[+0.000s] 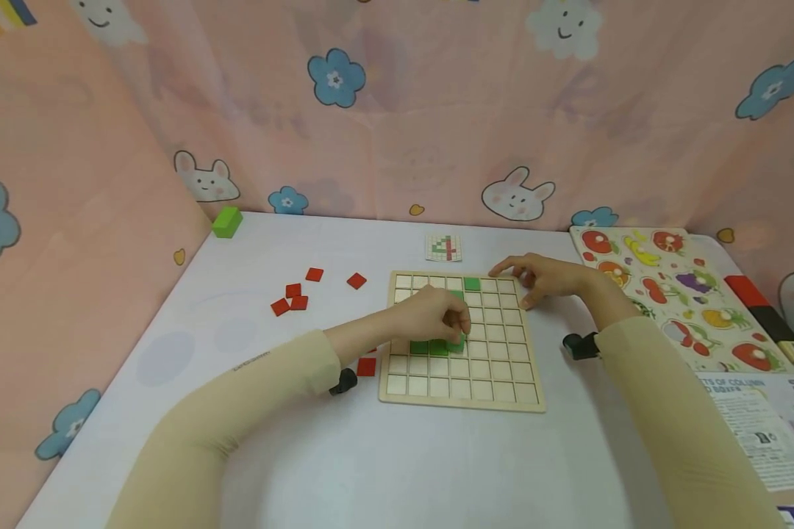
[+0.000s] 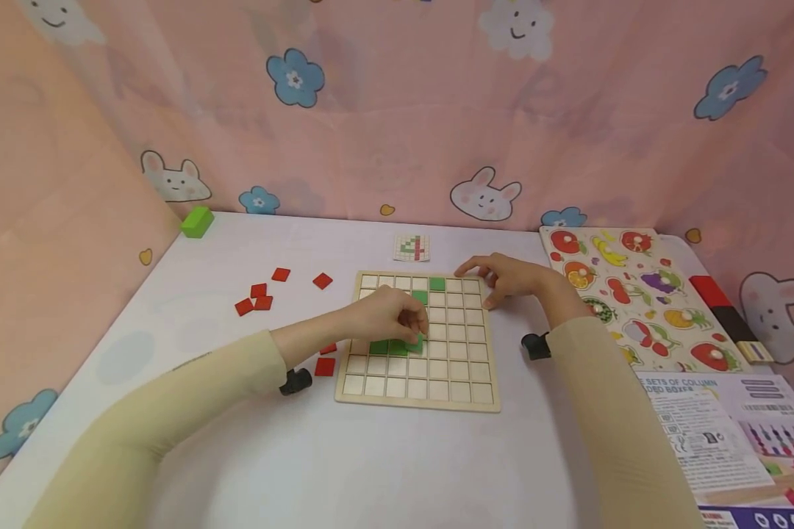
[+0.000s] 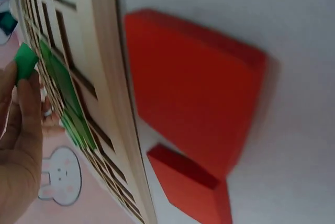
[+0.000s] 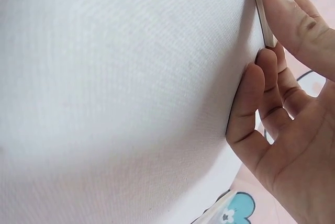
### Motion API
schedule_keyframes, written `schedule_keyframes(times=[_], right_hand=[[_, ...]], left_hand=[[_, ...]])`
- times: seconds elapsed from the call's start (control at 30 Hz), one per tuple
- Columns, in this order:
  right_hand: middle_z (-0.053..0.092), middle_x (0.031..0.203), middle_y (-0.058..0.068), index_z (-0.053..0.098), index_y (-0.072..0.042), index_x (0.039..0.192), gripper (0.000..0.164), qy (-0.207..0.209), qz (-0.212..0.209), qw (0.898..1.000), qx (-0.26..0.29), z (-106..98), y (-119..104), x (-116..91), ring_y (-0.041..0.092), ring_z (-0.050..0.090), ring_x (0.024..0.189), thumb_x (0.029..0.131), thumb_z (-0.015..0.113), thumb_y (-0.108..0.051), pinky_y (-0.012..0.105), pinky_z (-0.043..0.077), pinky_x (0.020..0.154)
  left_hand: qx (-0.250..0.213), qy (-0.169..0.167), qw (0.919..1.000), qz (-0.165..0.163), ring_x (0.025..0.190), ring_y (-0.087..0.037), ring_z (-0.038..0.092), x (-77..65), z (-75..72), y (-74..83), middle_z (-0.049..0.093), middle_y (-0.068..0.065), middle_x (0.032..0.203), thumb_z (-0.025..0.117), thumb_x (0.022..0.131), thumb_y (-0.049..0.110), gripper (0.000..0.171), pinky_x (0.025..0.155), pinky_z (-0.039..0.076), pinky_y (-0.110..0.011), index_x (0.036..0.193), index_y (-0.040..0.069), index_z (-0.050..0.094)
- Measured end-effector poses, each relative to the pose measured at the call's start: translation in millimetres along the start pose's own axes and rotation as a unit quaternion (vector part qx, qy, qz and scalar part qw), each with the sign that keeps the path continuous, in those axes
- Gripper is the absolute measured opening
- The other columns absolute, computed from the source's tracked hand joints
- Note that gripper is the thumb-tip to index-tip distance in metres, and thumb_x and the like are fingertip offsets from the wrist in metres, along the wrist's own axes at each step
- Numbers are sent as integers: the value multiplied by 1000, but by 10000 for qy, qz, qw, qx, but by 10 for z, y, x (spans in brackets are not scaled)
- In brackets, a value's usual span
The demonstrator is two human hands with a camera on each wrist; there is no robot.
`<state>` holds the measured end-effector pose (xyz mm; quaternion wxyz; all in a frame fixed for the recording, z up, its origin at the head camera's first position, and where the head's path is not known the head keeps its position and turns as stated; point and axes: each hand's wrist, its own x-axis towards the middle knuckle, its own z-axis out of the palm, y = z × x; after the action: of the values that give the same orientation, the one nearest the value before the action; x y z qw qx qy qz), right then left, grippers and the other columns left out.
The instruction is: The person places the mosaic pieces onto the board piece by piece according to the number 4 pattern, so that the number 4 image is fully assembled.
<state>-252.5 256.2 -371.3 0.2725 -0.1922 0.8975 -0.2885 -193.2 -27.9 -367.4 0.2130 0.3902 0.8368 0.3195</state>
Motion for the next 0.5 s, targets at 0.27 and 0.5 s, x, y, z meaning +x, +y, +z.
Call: schedule_keyframes(times=[0.27, 0.5], right_hand=[[40, 132, 22, 51, -20, 141, 71, 1, -26, 10000, 38, -1, 0, -3, 34, 40, 109, 78, 80, -5, 40, 40, 84], [42, 130, 22, 52, -19, 140, 71, 2, -110, 9999, 124, 6, 6, -5, 33, 40, 107, 77, 80, -5, 37, 39, 82]], left_hand=[[395, 353, 9984, -198, 71, -3, 59, 36, 132, 67, 73, 0, 82, 80, 82, 13, 7, 68, 46, -15, 84, 11, 74], [1106, 299, 9925, -426, 75, -3, 60, 18, 160, 142, 73, 7, 79, 81, 81, 20, 7, 70, 46, -18, 79, 17, 75]])
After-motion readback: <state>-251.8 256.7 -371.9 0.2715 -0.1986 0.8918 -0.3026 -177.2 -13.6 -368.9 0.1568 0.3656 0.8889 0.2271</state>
